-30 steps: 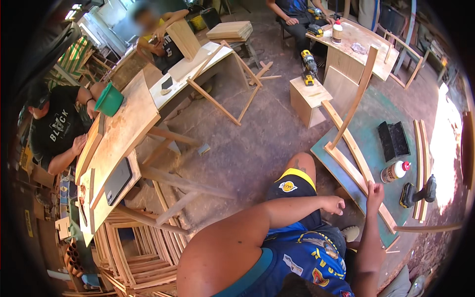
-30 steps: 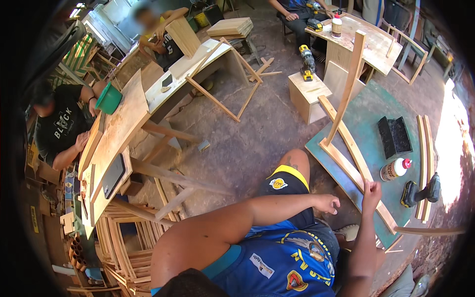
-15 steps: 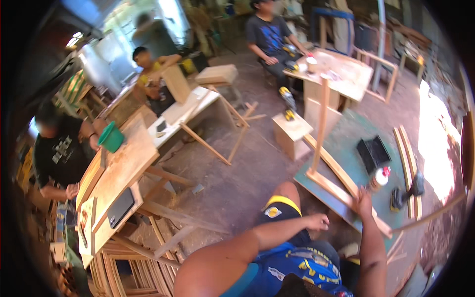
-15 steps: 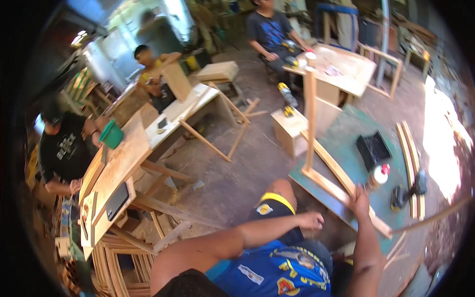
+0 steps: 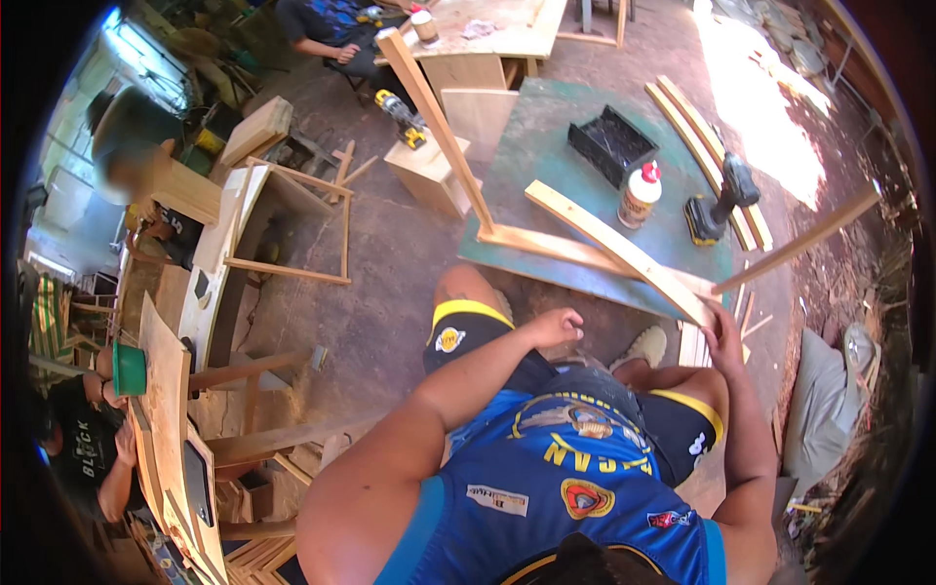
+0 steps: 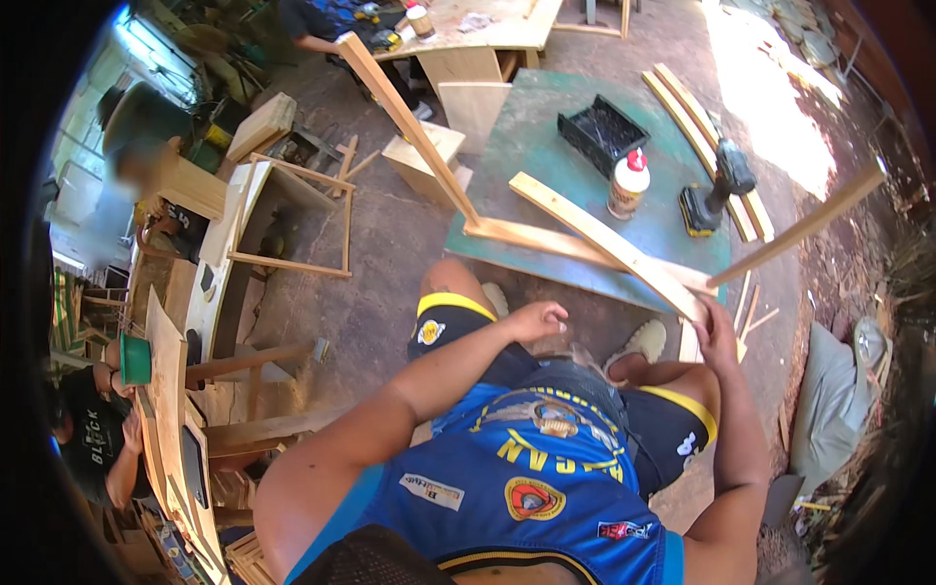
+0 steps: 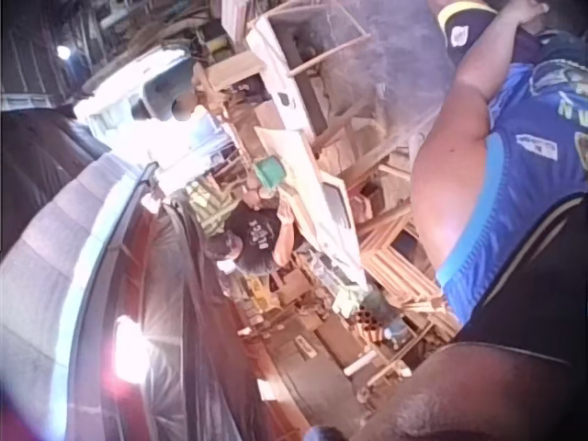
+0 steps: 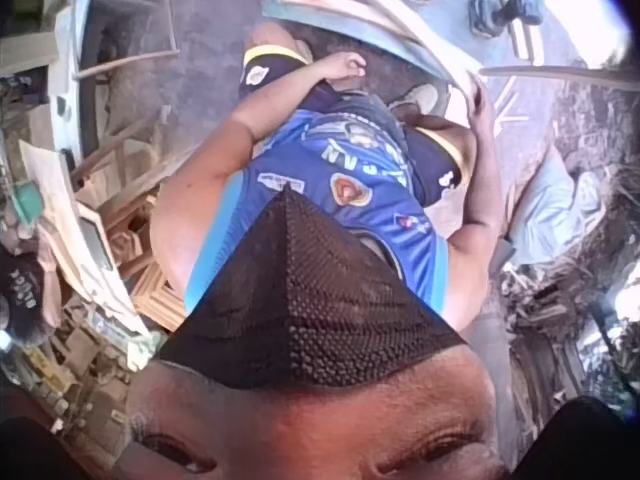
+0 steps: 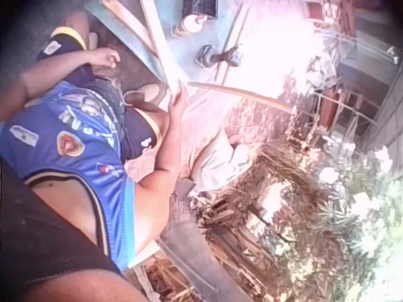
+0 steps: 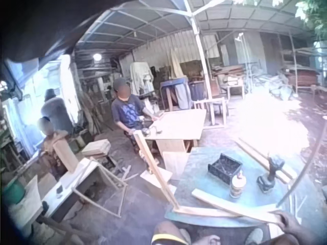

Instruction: Assembling a wooden frame by applying glue and using a power drill.

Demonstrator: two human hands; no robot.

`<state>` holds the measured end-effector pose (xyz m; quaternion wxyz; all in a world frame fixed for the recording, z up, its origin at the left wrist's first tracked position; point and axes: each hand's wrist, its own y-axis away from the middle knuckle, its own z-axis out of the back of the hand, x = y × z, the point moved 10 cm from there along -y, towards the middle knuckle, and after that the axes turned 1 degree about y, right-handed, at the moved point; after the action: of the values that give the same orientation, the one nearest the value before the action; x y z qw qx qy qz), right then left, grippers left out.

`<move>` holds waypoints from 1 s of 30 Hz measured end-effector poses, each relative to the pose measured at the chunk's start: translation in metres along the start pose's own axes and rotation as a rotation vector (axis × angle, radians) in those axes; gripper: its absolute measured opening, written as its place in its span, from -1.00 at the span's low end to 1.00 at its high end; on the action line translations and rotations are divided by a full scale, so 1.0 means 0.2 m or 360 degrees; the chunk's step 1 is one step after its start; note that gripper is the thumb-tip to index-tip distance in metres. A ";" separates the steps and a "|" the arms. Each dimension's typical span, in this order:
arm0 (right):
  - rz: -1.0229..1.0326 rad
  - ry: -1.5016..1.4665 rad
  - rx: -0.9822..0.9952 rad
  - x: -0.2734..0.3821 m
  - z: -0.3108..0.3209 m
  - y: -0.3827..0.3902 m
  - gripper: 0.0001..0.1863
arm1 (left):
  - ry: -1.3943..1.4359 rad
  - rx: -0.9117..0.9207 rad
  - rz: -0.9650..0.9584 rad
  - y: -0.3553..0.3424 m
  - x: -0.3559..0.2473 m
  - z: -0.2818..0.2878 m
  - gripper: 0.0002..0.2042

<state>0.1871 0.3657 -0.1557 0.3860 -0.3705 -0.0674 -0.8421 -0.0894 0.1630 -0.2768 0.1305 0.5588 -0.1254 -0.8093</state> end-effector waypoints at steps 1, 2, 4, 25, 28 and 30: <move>0.0009 -0.0015 0.0001 0.02 0.08 0.04 -0.48 | -0.0035 0.0017 0.0031 0.00 -0.01 0.01 -0.58; -0.0162 -0.0089 0.0110 -0.08 0.08 0.10 -0.46 | -0.0006 0.0039 0.0045 0.00 0.00 -0.01 -0.58; -0.0039 -0.0039 0.0108 -0.02 0.14 0.14 -0.48 | -0.0041 0.0041 0.0016 -0.01 0.02 0.00 -0.58; 0.0293 0.0040 0.0165 0.64 -1.01 -0.38 -0.61 | -0.0544 -0.0824 -0.0492 0.15 -0.30 0.43 -0.68; 0.0263 0.0059 0.0168 0.64 -1.03 -0.39 -0.61 | -0.0831 -0.0678 -0.0650 0.06 -0.41 0.43 -0.60; 0.0263 0.0078 0.0163 0.65 -1.03 -0.41 -0.61 | -0.1003 -0.0519 -0.0727 -0.01 -0.41 0.43 -0.44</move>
<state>-0.0438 0.2615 -0.2010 0.4742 -0.3339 -0.0700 -0.8116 -0.1417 0.1988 -0.1761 -0.0103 0.2694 0.0975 -0.9580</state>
